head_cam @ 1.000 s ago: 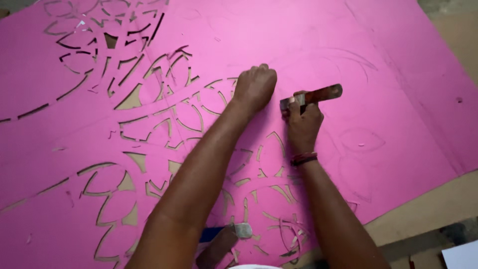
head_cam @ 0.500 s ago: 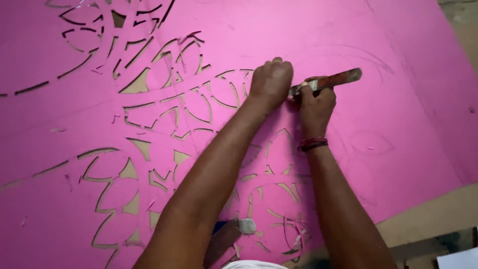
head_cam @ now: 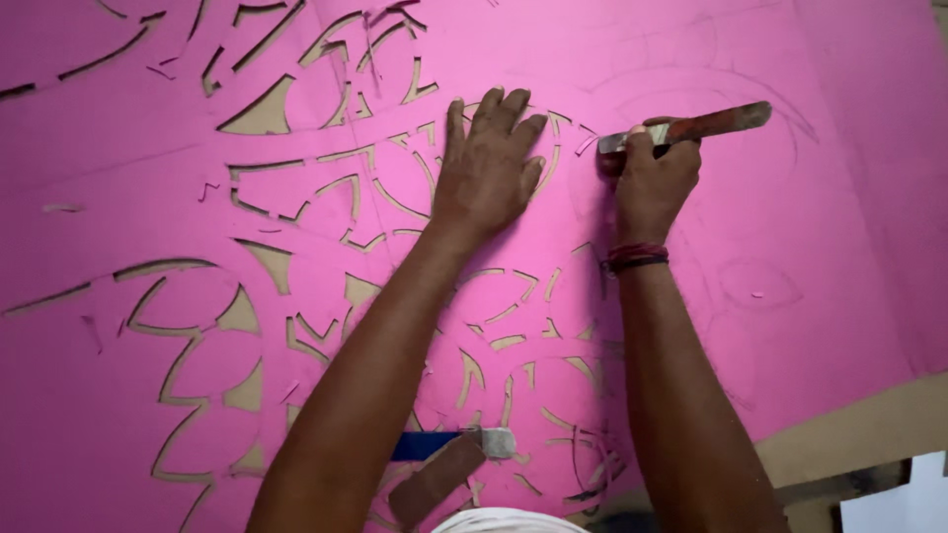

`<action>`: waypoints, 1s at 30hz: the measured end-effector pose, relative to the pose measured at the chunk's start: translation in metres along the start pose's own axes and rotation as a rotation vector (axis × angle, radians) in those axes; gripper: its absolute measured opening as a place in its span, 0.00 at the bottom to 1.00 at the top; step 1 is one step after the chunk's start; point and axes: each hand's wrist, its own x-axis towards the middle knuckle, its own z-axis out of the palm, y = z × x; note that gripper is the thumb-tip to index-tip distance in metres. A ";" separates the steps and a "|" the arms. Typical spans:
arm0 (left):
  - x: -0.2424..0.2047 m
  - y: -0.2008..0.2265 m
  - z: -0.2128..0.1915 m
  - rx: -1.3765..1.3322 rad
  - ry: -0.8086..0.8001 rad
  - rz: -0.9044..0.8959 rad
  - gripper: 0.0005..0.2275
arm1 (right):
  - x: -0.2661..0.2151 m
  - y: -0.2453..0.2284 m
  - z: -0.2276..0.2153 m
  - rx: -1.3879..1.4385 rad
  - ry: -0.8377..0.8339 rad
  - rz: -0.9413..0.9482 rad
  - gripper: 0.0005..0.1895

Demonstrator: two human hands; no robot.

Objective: The person carves an intricate pattern into a pink board using a handheld knife.

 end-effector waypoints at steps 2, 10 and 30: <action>0.000 0.000 -0.003 0.011 0.003 0.008 0.22 | 0.001 -0.001 0.002 0.125 -0.007 0.111 0.06; -0.001 0.000 -0.001 -0.011 0.005 -0.002 0.23 | -0.005 -0.004 0.020 0.154 0.057 0.065 0.07; 0.000 0.007 -0.005 0.014 -0.039 -0.012 0.23 | 0.002 -0.007 0.015 0.141 -0.059 0.159 0.04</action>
